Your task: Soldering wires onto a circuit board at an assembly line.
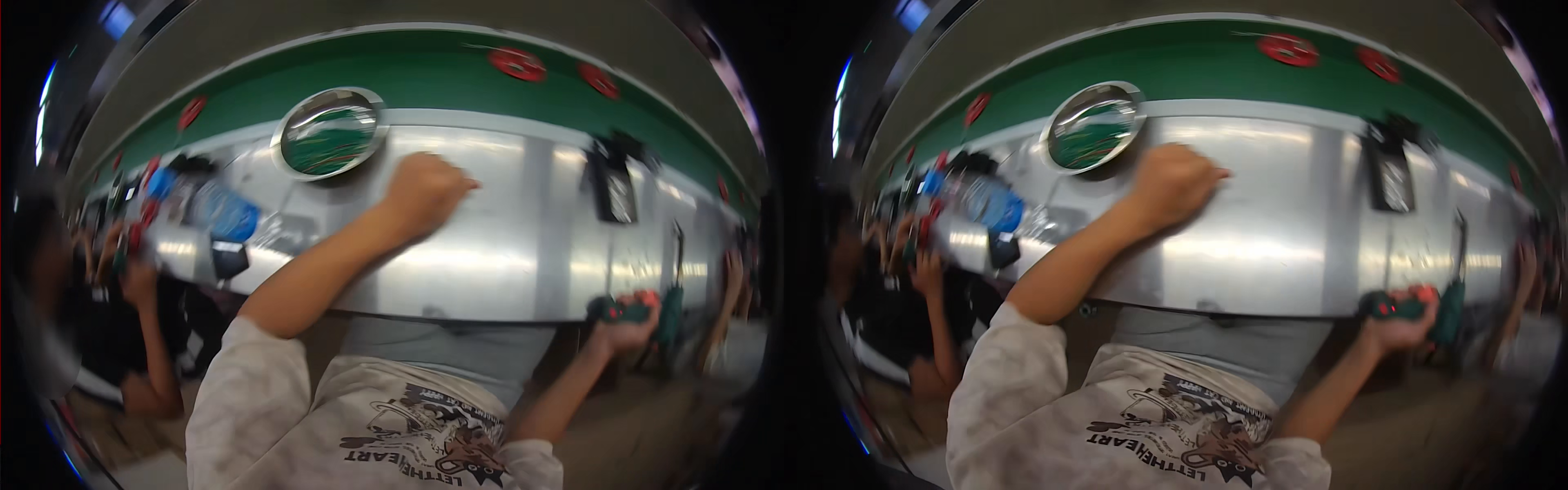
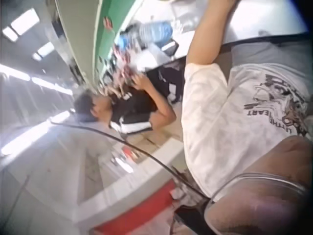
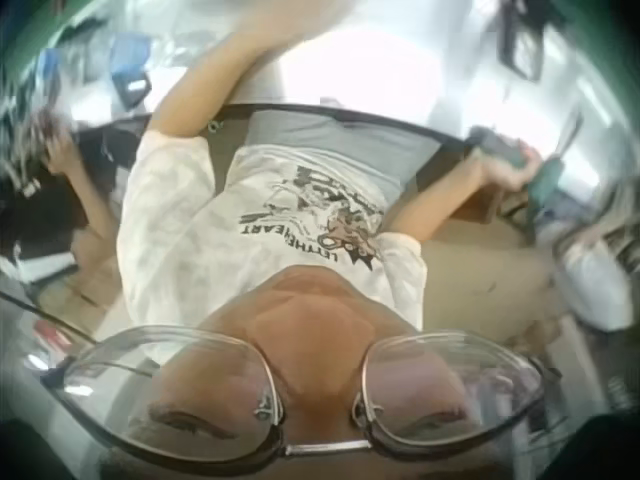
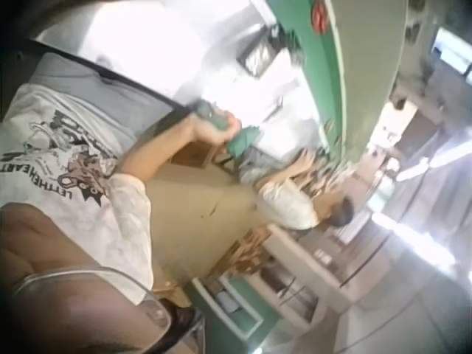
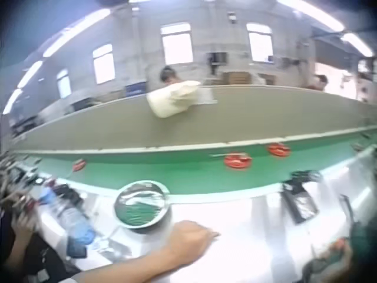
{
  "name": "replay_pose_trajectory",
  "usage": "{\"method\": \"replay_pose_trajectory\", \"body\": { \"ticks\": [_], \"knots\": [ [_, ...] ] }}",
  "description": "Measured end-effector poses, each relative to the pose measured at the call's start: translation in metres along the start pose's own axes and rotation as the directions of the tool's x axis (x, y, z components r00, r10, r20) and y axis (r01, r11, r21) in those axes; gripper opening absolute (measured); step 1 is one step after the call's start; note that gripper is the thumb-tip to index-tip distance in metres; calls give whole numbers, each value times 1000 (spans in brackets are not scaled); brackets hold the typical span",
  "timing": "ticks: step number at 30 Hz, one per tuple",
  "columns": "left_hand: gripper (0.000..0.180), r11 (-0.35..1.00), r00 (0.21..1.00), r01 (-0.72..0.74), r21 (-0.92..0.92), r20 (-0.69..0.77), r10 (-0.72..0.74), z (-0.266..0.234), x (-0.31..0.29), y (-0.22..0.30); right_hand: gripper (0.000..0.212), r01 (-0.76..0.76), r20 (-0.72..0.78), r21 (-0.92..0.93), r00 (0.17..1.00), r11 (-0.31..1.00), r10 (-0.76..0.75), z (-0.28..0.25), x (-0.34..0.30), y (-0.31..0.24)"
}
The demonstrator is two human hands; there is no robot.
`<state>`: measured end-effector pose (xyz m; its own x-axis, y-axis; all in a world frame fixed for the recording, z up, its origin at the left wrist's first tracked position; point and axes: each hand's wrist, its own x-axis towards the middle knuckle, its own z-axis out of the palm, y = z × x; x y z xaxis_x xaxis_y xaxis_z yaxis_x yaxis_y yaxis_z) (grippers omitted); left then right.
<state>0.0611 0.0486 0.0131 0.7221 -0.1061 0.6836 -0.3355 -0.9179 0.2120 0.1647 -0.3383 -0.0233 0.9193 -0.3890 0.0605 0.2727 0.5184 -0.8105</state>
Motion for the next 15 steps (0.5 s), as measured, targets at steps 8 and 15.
{"method": "replay_pose_trajectory", "body": {
  "ticks": [8,15],
  "knots": [
    [39,956,985,157,248,36,-171,-9,-16,-7,30,51,96,-92,994,994,-42,18,-11,0],
    [55,733,913,390,557,-132,-385,-28,-6,-22,27,61,3,-120,998,991,-61,32,-26,-5]
  ]
}}
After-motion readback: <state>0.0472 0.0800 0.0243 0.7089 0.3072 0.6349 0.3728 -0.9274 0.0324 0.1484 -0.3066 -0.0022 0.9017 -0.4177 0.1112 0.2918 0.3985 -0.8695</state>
